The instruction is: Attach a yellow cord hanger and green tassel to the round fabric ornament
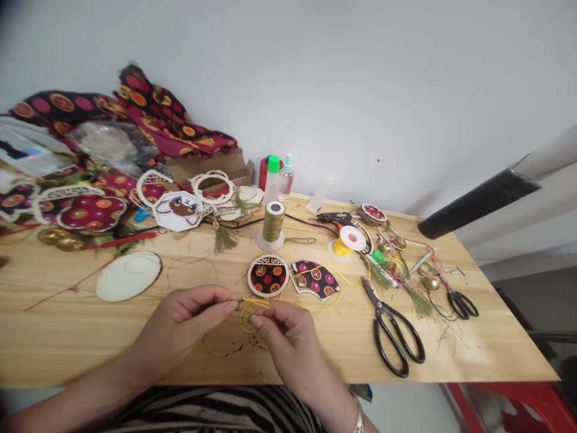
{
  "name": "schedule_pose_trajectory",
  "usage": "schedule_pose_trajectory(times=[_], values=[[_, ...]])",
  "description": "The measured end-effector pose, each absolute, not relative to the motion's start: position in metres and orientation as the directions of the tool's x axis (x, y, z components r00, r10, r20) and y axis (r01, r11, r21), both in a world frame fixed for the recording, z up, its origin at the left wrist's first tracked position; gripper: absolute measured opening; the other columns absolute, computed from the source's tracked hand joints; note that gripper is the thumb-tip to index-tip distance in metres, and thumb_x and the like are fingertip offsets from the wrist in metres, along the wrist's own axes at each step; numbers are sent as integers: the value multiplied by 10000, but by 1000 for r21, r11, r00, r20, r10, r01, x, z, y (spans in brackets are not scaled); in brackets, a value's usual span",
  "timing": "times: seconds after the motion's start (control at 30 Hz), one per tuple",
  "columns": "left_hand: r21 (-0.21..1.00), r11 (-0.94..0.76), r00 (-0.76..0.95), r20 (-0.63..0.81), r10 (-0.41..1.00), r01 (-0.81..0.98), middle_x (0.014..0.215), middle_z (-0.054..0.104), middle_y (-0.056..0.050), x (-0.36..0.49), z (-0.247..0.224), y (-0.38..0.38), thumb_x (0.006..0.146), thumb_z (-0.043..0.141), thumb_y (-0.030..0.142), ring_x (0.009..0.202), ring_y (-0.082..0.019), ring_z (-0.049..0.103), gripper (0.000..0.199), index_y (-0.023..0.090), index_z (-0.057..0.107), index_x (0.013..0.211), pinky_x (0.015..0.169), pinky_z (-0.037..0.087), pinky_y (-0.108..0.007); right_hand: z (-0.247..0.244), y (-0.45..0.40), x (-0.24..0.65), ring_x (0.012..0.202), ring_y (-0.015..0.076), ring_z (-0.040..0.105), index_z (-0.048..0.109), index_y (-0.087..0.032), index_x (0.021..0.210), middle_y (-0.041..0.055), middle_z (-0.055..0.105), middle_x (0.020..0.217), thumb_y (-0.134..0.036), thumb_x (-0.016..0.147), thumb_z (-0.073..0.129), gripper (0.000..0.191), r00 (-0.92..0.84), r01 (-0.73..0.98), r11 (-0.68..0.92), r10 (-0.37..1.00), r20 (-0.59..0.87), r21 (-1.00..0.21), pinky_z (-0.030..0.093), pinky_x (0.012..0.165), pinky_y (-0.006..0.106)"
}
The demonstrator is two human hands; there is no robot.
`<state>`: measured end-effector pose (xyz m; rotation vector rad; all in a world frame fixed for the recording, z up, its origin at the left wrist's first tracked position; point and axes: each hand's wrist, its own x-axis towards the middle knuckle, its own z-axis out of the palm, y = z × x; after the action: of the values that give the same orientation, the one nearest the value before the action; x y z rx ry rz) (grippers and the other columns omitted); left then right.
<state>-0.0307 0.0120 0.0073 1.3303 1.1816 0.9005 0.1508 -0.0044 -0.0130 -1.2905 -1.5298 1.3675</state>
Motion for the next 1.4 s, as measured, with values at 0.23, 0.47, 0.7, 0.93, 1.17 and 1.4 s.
schedule_pose_trajectory(times=[0.23, 0.47, 0.7, 0.93, 1.17, 1.4], values=[[962, -26, 164, -20, 986, 272, 574, 589, 32, -28, 5, 10, 798, 543, 234, 567, -110, 510, 193, 155, 675, 681, 549, 407, -185, -4, -23, 144, 516, 74, 357, 605, -181, 752, -61, 422, 563, -209, 893, 514, 170, -252, 355, 185, 963, 97, -916, 316, 491, 177], [941, -82, 144, 36, 989, 327, 557, 590, 30, -27, 5, 8, 799, 538, 219, 547, -109, 516, 201, 151, 669, 662, 536, 417, -180, -3, -23, 141, 488, 71, 326, 584, -181, 756, -67, 356, 550, -184, 901, 487, 175, -266, 415, 265, 950, 162, -871, 290, 475, 188], [919, -127, 119, 88, 989, 372, 559, 617, 18, -25, 1, 6, 795, 531, 212, 535, -117, 532, 200, 150, 676, 671, 526, 430, -190, -6, -24, 141, 496, 89, 312, 553, -181, 702, -53, 336, 554, -177, 912, 445, 236, -329, 474, 343, 923, 198, -811, 283, 494, 219], [917, -96, 130, 49, 990, 387, 585, 638, 9, -25, -5, 7, 808, 523, 228, 558, -127, 553, 213, 150, 677, 683, 550, 443, -201, -7, -23, 144, 503, 93, 391, 587, -177, 782, -42, 440, 559, -144, 915, 439, 201, -405, 538, 451, 879, 250, -712, 300, 514, 230], [918, -100, 278, -12, 961, 384, 638, 696, -2, -27, 1, 11, 814, 530, 228, 587, -140, 589, 228, 171, 725, 709, 565, 453, -208, 23, -9, 158, 502, 123, 445, 649, -153, 859, 4, 539, 562, -113, 891, 478, 179, -526, 655, 646, 762, 377, -392, 299, 482, 252], [956, -31, 419, -99, 903, 293, 567, 590, 27, -30, 2, 5, 834, 520, 254, 537, -115, 494, 240, 182, 725, 730, 519, 395, -201, 20, 21, 167, 661, 122, 622, 699, -200, 865, 21, 710, 764, -218, 897, 543, 160, -444, 503, 439, 870, 213, -744, 459, 631, 233]])
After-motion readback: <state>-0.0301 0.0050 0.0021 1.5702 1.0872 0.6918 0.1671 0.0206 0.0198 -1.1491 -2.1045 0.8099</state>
